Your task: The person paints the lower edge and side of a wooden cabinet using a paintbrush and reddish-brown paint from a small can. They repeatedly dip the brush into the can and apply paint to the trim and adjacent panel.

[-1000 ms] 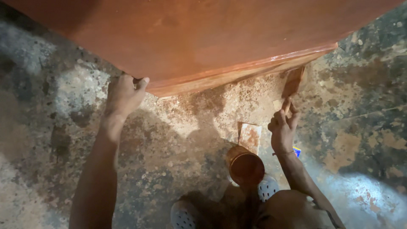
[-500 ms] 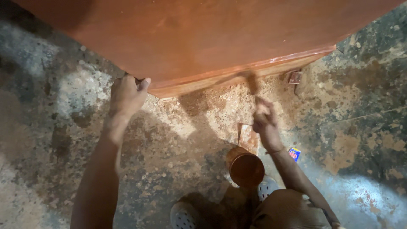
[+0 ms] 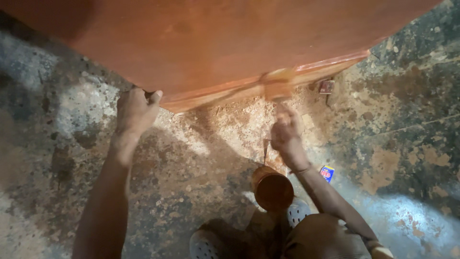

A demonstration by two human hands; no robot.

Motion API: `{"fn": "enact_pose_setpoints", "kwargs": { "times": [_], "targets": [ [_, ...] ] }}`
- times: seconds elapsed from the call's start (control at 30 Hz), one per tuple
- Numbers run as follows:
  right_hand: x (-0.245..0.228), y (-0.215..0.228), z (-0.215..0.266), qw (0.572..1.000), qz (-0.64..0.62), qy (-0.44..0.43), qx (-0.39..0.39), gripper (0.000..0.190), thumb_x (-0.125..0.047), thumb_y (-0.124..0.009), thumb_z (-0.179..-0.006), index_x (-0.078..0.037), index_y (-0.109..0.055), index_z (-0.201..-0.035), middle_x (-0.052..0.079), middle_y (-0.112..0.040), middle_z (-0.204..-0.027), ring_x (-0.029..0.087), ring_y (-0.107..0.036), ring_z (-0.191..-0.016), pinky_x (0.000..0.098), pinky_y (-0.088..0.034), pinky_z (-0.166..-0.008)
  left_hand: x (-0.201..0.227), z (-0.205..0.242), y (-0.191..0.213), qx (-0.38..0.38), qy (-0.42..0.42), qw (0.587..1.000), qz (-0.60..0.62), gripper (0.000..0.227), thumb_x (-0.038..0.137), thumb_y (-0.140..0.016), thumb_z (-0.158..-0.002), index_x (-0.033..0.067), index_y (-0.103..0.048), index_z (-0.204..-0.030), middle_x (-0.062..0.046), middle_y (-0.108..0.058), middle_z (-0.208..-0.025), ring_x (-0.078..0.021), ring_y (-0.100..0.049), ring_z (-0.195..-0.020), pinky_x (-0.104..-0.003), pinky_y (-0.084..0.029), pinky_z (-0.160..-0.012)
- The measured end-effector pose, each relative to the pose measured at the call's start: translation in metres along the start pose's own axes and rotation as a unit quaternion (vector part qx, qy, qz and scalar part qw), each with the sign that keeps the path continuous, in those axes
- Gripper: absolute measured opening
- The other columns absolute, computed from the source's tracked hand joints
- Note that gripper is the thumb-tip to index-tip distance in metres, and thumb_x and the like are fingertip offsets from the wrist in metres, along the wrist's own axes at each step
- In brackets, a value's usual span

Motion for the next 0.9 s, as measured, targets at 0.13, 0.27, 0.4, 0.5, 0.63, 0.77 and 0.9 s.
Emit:
{"fn": "enact_pose_setpoints", "kwargs": {
  "times": [0.13,0.27,0.4,0.5,0.63,0.77,0.9],
  "targets": [
    [0.015,-0.089,0.034,0.721,-0.564,-0.368,-0.165,0.036,-0.011,-0.062,-0.105,-0.024,-0.061,-0.138,0.011,-0.054,-0.079,0.024,-0.043,-0.067,0.0342,-0.041,-0.056,0.014,0.002,0.014,0.084,-0.106,0.991,-0.013,0.027,0.03,-0.067,-0.098,0.006,-0.076,-0.109,-0.016,-0.076,-0.105,-0.0352,-0.072,-0.097,-0.046,-0.053,-0.09],
    [0.019,-0.033,0.011,0.934,-0.313,-0.146,-0.089,0.045,0.002,-0.062,-0.088,-0.02,-0.052,-0.126,0.002,-0.059,-0.086,0.013,-0.05,-0.079,0.0287,-0.044,-0.063,0.01,-0.002,0.011,0.077,-0.09,0.993,0.002,0.026,0.03,-0.067,-0.098,0.0068,-0.075,-0.108,-0.015,-0.076,-0.105,-0.0345,-0.073,-0.097,-0.046,-0.053,-0.089],
    [0.068,0.04,0.012,0.863,-0.443,-0.217,0.105,0.041,0.004,-0.06,-0.092,-0.018,-0.051,-0.126,-0.004,-0.052,-0.094,0.009,-0.05,-0.082,0.0224,-0.044,-0.061,0.009,0.0,0.009,0.084,-0.09,0.992,0.006,0.027,0.03,-0.068,-0.097,0.0076,-0.075,-0.109,-0.016,-0.076,-0.103,-0.0371,-0.071,-0.097,-0.047,-0.052,-0.089],
    [0.07,0.102,-0.009,0.738,-0.648,-0.057,0.18,0.022,-0.014,-0.058,-0.124,-0.012,-0.05,-0.103,-0.002,-0.048,-0.079,0.009,-0.047,-0.064,0.0241,-0.04,-0.051,0.013,0.001,0.013,0.097,-0.115,0.989,-0.008,0.026,0.03,-0.069,-0.097,0.0071,-0.075,-0.107,-0.017,-0.076,-0.103,-0.0383,-0.071,-0.097,-0.048,-0.053,-0.09],
    [0.09,0.11,-0.009,0.803,-0.466,-0.273,0.252,0.01,-0.018,-0.055,-0.107,-0.023,-0.048,-0.111,-0.008,-0.039,-0.072,0.003,-0.036,-0.056,0.0209,-0.03,-0.045,0.01,-0.001,0.011,0.067,-0.081,0.994,0.003,0.027,0.031,-0.066,-0.099,0.0067,-0.074,-0.107,-0.018,-0.076,-0.1,-0.0374,-0.072,-0.095,-0.048,-0.053,-0.089],
    [0.044,0.042,-0.012,0.86,-0.42,-0.272,0.104,0.016,-0.021,-0.047,-0.12,-0.01,-0.044,-0.11,-0.003,-0.045,-0.081,0.008,-0.04,-0.064,0.0239,-0.032,-0.052,0.011,0.002,0.012,0.083,-0.097,0.992,-0.005,0.027,0.032,-0.066,-0.098,0.007,-0.074,-0.107,-0.018,-0.075,-0.1,-0.0387,-0.071,-0.095,-0.048,-0.053,-0.088],
    [0.023,-0.011,0.004,0.809,-0.467,-0.345,-0.095,0.015,-0.021,-0.048,-0.106,-0.024,-0.048,-0.121,-0.004,-0.042,-0.071,0.007,-0.034,-0.052,0.0224,-0.028,-0.044,0.011,0.002,0.014,0.098,-0.107,0.989,-0.005,0.026,0.03,-0.067,-0.096,0.007,-0.074,-0.106,-0.017,-0.075,-0.101,-0.0386,-0.07,-0.095,-0.049,-0.053,-0.086]
  ]
}}
Point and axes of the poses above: each hand's wrist, its own z-axis away from the middle knuckle, its own y-axis out of the back of the hand, x = y × z, the point moved 9 cm from there along -z, towards the middle knuckle
